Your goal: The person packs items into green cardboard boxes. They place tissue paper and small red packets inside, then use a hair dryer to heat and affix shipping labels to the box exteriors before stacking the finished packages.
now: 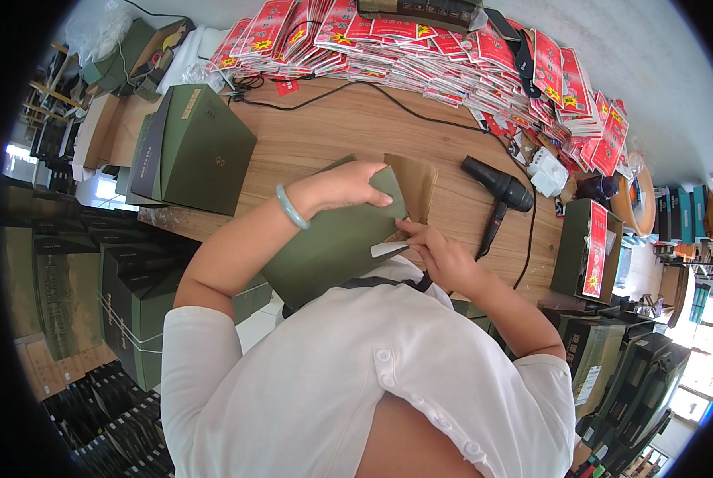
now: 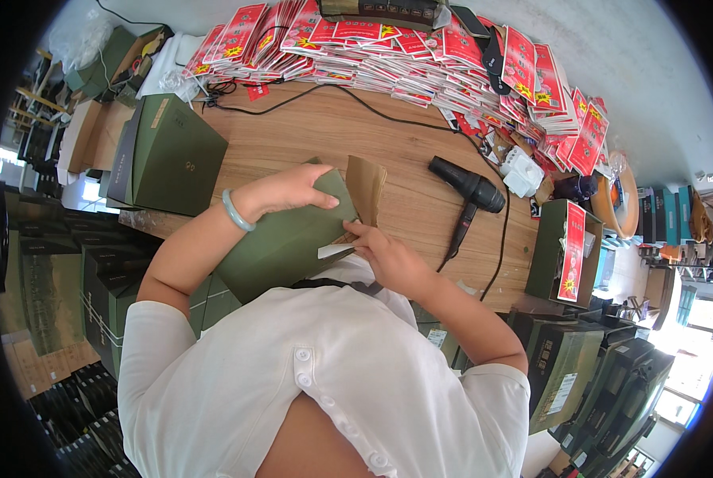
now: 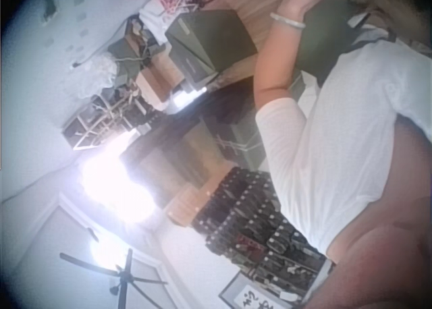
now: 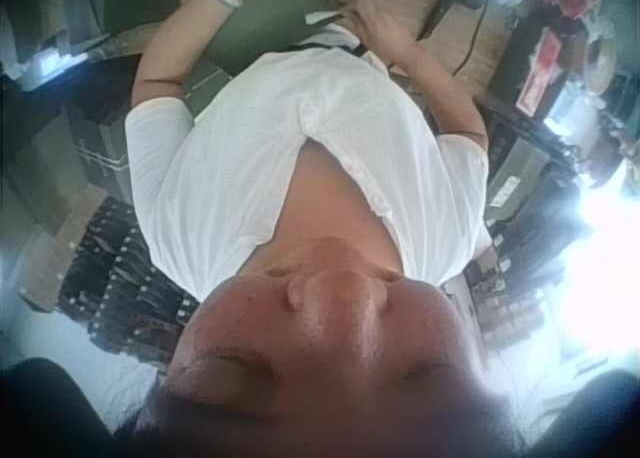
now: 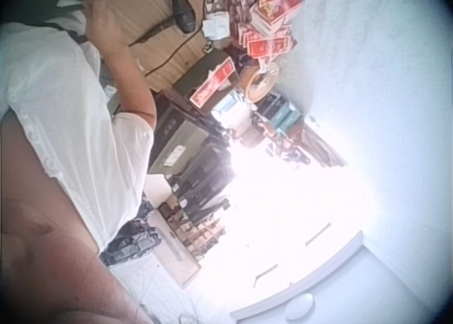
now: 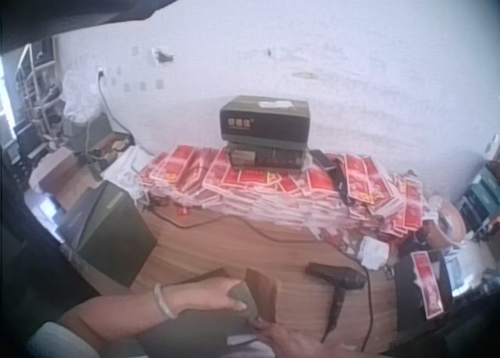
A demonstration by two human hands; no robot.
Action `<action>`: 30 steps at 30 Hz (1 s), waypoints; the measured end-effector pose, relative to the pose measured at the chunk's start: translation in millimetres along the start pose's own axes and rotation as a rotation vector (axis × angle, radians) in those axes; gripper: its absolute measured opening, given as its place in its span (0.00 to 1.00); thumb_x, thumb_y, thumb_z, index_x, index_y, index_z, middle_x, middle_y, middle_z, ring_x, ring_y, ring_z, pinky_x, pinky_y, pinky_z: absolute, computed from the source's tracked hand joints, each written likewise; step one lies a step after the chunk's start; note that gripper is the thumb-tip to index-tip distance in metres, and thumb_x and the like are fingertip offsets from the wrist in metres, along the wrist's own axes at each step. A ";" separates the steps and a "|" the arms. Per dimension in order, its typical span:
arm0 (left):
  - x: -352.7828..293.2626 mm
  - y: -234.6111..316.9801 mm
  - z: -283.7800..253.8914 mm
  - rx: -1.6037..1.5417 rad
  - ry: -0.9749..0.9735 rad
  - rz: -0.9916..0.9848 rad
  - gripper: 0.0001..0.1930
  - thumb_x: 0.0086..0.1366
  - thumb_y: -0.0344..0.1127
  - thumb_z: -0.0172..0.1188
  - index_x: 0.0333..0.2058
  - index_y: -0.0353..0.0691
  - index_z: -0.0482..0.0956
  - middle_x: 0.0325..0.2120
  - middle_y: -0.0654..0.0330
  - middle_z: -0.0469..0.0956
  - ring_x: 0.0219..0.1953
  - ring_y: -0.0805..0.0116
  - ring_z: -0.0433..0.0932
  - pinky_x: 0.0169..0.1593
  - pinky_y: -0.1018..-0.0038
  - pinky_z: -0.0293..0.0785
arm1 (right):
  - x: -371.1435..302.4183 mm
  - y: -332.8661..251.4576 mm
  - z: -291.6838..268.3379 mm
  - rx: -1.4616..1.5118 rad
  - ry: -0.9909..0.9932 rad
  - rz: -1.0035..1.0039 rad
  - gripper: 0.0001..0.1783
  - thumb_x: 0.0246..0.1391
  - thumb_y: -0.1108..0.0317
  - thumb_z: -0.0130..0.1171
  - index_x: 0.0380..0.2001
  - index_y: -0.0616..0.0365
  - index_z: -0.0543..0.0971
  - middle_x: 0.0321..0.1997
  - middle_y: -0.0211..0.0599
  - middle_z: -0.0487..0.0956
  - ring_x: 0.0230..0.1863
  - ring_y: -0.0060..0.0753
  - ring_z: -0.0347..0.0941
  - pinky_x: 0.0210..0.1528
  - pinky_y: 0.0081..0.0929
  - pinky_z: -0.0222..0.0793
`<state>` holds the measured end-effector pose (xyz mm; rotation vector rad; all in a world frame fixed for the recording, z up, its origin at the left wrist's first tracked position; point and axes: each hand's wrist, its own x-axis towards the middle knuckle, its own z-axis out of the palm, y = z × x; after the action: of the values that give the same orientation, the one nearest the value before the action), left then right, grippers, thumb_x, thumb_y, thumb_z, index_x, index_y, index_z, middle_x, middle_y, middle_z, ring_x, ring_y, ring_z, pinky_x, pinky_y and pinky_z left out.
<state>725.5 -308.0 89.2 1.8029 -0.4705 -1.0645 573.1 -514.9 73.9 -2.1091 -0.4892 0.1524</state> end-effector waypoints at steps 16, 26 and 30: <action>12.6 -5.8 -10.3 -0.075 -0.077 -0.036 0.18 0.60 0.30 0.64 0.48 0.33 0.73 0.40 0.60 0.78 0.42 0.72 0.76 0.47 0.73 0.72 | -3.1 34.7 11.9 0.402 0.279 -0.194 0.08 0.62 0.82 0.45 0.42 0.62 0.61 0.62 0.60 0.65 0.63 0.54 0.66 0.58 0.43 0.69; 114.4 6.0 -87.5 -0.772 0.380 0.074 0.17 0.64 0.36 0.62 0.47 0.34 0.73 0.41 0.57 0.78 0.42 0.63 0.78 0.45 0.64 0.77 | 1.7 3.7 -1.2 0.609 0.783 0.008 0.10 0.62 0.70 0.53 0.41 0.55 0.63 0.49 0.45 0.71 0.45 0.38 0.76 0.48 0.35 0.72; 131.3 -3.0 -119.4 -1.192 0.485 0.337 0.18 0.66 0.35 0.59 0.51 0.37 0.71 0.45 0.56 0.76 0.46 0.60 0.76 0.51 0.62 0.75 | 1.4 -1.6 5.7 0.651 0.843 0.061 0.09 0.62 0.71 0.53 0.40 0.55 0.63 0.49 0.44 0.72 0.43 0.36 0.76 0.47 0.35 0.72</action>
<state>895.6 -334.5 45.9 0.7977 0.1686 -0.4328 572.2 -509.2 72.2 -1.3697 0.1316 -0.4740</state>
